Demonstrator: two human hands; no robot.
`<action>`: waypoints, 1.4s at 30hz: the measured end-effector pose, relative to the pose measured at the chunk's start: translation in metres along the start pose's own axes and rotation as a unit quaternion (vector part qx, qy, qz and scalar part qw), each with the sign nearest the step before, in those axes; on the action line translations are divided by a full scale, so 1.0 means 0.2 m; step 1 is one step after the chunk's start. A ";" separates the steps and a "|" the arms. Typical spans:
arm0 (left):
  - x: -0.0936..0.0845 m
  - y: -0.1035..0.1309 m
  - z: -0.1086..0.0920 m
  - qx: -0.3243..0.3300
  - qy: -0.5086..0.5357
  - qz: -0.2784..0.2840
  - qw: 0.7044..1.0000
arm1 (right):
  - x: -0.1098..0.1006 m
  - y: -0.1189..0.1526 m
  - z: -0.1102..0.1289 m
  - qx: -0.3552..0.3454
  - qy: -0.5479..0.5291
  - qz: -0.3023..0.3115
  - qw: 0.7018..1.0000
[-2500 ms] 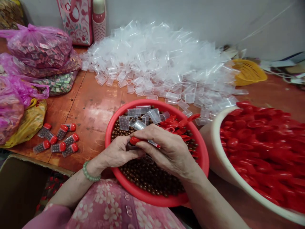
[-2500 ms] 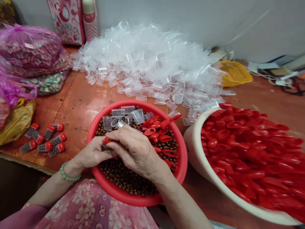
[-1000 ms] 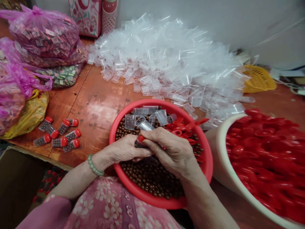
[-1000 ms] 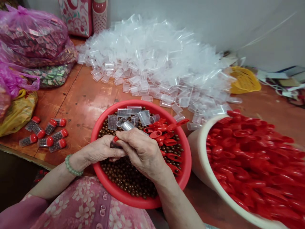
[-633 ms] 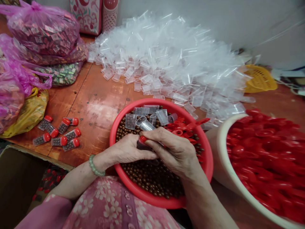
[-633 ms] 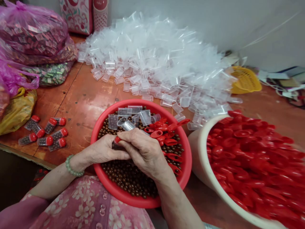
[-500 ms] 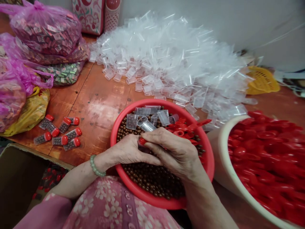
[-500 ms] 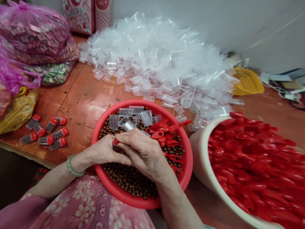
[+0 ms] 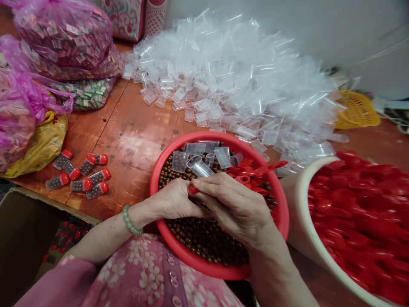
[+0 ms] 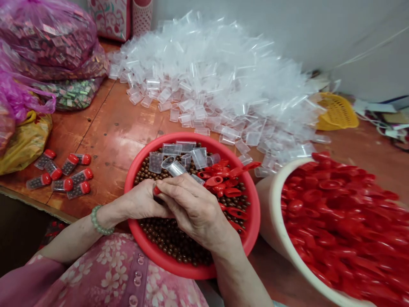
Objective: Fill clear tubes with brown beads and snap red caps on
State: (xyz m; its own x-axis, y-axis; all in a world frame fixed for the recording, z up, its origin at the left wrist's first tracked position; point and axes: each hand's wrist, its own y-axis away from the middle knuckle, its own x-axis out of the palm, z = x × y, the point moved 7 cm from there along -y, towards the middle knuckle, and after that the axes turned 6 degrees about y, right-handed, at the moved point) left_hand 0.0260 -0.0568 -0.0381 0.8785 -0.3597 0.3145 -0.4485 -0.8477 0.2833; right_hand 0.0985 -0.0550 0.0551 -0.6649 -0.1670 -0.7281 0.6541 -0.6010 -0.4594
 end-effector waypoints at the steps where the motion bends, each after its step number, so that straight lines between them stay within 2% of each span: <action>1: 0.00 0.00 0.00 -0.010 0.024 0.005 1.000 | 0.00 0.00 0.00 -0.004 0.015 0.006 1.000; 4: -0.01 0.00 0.00 -0.053 0.120 0.017 0.991 | 0.02 0.02 -0.02 0.007 0.051 0.052 0.997; 8: 0.03 0.02 0.01 -0.123 0.233 0.063 0.963 | 0.06 0.05 -0.04 0.031 0.058 0.129 0.989; 12: 0.06 0.03 0.03 -0.165 0.300 0.048 0.938 | 0.09 0.06 -0.03 0.031 0.121 0.084 0.989; 17: 0.09 0.02 0.05 -0.150 0.333 0.017 0.931 | 0.08 0.06 0.00 -0.004 0.183 0.015 0.983; 22: 0.11 0.01 0.05 -0.150 0.328 0.024 0.932 | 0.04 0.05 0.02 -0.048 0.216 -0.028 0.975; 27: 0.12 0.00 0.04 -0.146 0.322 0.024 0.935 | 0.03 0.07 0.02 -0.061 0.248 -0.049 0.965; 34: 0.10 0.01 0.02 -0.135 0.385 0.053 0.911 | 0.03 0.06 0.02 -0.058 0.195 -0.030 0.979; 39: 0.07 0.01 0.00 -0.134 0.346 0.004 0.929 | 0.08 0.06 -0.03 0.006 0.135 0.040 0.990; 42: 0.07 0.01 0.00 -0.117 0.347 -0.032 0.930 | 0.08 0.07 -0.04 0.030 0.119 0.036 0.992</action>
State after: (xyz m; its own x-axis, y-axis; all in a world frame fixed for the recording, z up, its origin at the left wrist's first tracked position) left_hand 0.0379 -0.0631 -0.0342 0.6233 0.0958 0.7761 -0.4943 -0.7208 0.4859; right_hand 0.0994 -0.0595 0.0332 -0.5090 -0.0258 -0.8604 0.6693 -0.6404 -0.3768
